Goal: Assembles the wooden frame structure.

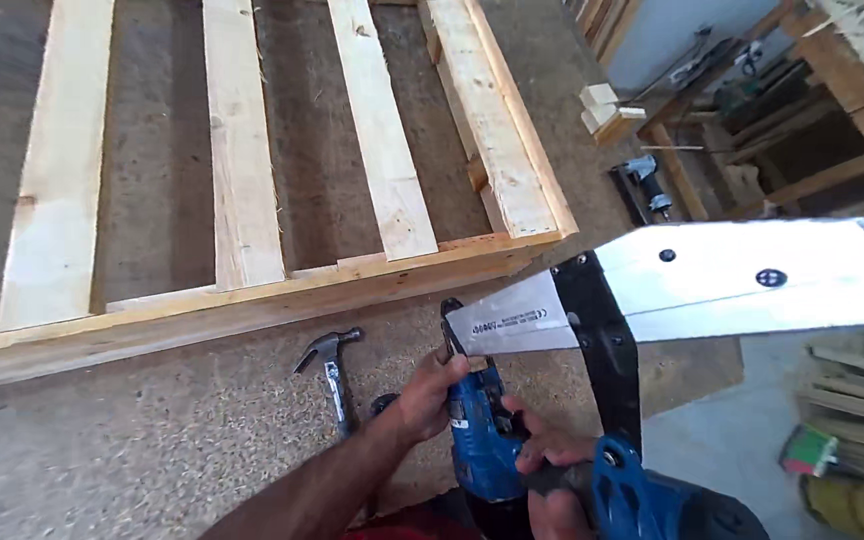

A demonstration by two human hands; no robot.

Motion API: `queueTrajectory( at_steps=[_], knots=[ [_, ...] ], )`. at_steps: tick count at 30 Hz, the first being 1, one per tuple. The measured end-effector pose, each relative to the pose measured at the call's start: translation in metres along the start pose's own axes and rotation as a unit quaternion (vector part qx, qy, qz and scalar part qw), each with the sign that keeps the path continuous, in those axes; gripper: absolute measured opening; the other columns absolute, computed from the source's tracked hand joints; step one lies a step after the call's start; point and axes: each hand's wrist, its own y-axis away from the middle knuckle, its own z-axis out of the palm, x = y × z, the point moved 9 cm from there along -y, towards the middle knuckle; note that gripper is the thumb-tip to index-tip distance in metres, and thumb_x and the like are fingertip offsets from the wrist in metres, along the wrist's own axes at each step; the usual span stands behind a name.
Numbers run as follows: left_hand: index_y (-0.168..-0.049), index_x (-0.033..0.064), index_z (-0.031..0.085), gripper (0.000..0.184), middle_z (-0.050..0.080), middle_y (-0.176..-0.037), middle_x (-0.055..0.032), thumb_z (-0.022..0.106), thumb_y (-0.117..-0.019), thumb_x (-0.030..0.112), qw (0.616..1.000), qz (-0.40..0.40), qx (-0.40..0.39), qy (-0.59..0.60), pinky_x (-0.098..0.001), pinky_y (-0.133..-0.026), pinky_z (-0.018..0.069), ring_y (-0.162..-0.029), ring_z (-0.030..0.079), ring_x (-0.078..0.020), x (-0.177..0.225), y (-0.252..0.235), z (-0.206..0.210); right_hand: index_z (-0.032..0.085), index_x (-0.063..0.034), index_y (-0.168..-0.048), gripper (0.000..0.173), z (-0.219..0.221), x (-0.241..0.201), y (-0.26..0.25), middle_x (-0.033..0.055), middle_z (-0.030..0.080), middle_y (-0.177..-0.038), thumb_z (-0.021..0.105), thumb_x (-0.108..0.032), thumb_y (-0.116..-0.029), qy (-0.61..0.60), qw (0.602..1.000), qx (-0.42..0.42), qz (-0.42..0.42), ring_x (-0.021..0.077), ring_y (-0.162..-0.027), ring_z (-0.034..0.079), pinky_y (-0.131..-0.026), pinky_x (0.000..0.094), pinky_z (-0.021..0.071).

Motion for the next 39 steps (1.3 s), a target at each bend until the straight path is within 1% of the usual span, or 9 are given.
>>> queueTrajectory(
  at_steps=[3,8,13,16,20,23,30,34,39],
  knots=[
    [-0.125,0.0107,0.061,0.08,0.074,-0.105,-0.0101,0.09,-0.0684,0.058,1.0,0.007,-0.009,0.024,-0.0415,-0.087,0.0617,-0.095,0.073,-0.0208,0.019,-0.004,-0.007,0.067,-0.0253,-0.101,0.012,0.025,0.002,-0.015,-0.0056,0.07,-0.095,0.068,-0.036,-0.0971,0.073,0.997,-0.038,-0.007,0.0137,-0.104,0.068,-0.107,0.0403,0.0514],
    [-0.125,0.0133,0.063,0.074,0.074,-0.106,-0.0121,0.089,-0.0709,0.057,0.998,-0.008,-0.04,0.038,-0.0424,-0.085,0.0621,-0.095,0.073,-0.0228,0.036,-0.01,-0.024,0.066,-0.0214,-0.102,0.012,0.045,0.018,-0.02,-0.0002,0.071,-0.101,0.068,-0.031,-0.0954,0.096,0.994,-0.049,-0.033,0.0214,-0.114,0.066,-0.109,0.0457,0.0497],
    [-0.121,0.0162,0.064,0.07,0.074,-0.099,-0.0074,0.09,-0.0696,0.057,0.998,-0.022,-0.043,0.036,-0.0382,-0.08,0.063,-0.089,0.074,-0.0179,0.049,-0.014,-0.03,0.063,-0.0189,-0.099,0.014,0.056,0.025,-0.022,0.0005,0.07,-0.097,0.069,-0.031,-0.0942,0.107,0.993,-0.029,-0.048,0.0253,-0.117,0.065,-0.11,0.0477,0.0494],
    [-0.122,0.0148,0.064,0.071,0.075,-0.103,-0.0095,0.09,-0.0703,0.056,0.997,-0.03,-0.057,0.046,-0.0404,-0.085,0.0624,-0.094,0.074,-0.0201,0.051,-0.017,-0.032,0.063,-0.0193,-0.102,0.015,0.06,0.027,-0.021,0.0008,0.071,-0.1,0.069,-0.031,-0.0944,0.113,0.992,-0.024,-0.043,0.0269,-0.12,0.064,-0.11,0.0493,0.0487],
    [-0.122,0.0127,0.065,0.07,0.074,-0.107,-0.0112,0.09,-0.0713,0.055,0.995,-0.033,-0.079,0.06,-0.0427,-0.088,0.0613,-0.098,0.073,-0.0225,0.052,-0.018,-0.032,0.063,-0.0179,-0.104,0.015,0.069,0.023,-0.023,-0.0017,0.07,-0.099,0.069,-0.029,-0.0961,0.114,0.992,-0.03,-0.055,0.0209,-0.117,0.065,-0.114,0.0474,0.0453],
    [-0.12,0.0131,0.066,0.065,0.075,-0.107,-0.0108,0.089,-0.0734,0.052,0.992,-0.03,-0.094,0.075,-0.0424,-0.089,0.0613,-0.099,0.074,-0.0224,0.055,-0.017,-0.029,0.064,-0.0182,-0.105,0.013,0.074,0.018,-0.025,-0.0029,0.069,-0.093,0.067,-0.027,-0.0972,0.12,0.991,-0.021,-0.047,0.0164,-0.107,0.068,-0.114,0.0466,0.046],
    [-0.119,0.0133,0.066,0.057,0.075,-0.104,-0.0089,0.087,-0.0785,0.047,0.989,-0.027,-0.109,0.094,-0.0397,-0.088,0.0614,-0.096,0.074,-0.0189,0.058,-0.016,-0.029,0.065,-0.0176,-0.11,0.016,0.077,0.019,-0.025,-0.0018,0.071,-0.099,0.068,-0.025,-0.0963,0.105,0.993,-0.029,-0.034,0.0222,-0.119,0.064,-0.117,0.0483,0.0427],
    [-0.121,0.0123,0.066,0.057,0.075,-0.104,-0.0082,0.086,-0.0807,0.047,0.988,-0.021,-0.115,0.098,-0.0386,-0.088,0.0614,-0.096,0.073,-0.0181,0.059,-0.016,-0.028,0.067,-0.0166,-0.109,0.013,0.079,0.017,-0.029,-0.0032,0.069,-0.094,0.066,-0.025,-0.0988,0.092,0.994,-0.052,-0.034,0.0168,-0.111,0.066,-0.117,0.0466,0.0419],
    [-0.122,0.0123,0.065,0.06,0.074,-0.106,-0.0097,0.085,-0.0805,0.05,0.989,-0.023,-0.11,0.099,-0.04,-0.09,0.0608,-0.099,0.073,-0.0195,0.058,-0.014,-0.026,0.065,-0.0156,-0.103,0.012,0.077,0.012,-0.035,0.0,0.068,-0.089,0.068,-0.025,-0.0957,0.102,0.994,-0.041,-0.027,0.0218,-0.106,0.068,-0.112,0.0482,0.0474]
  ],
)
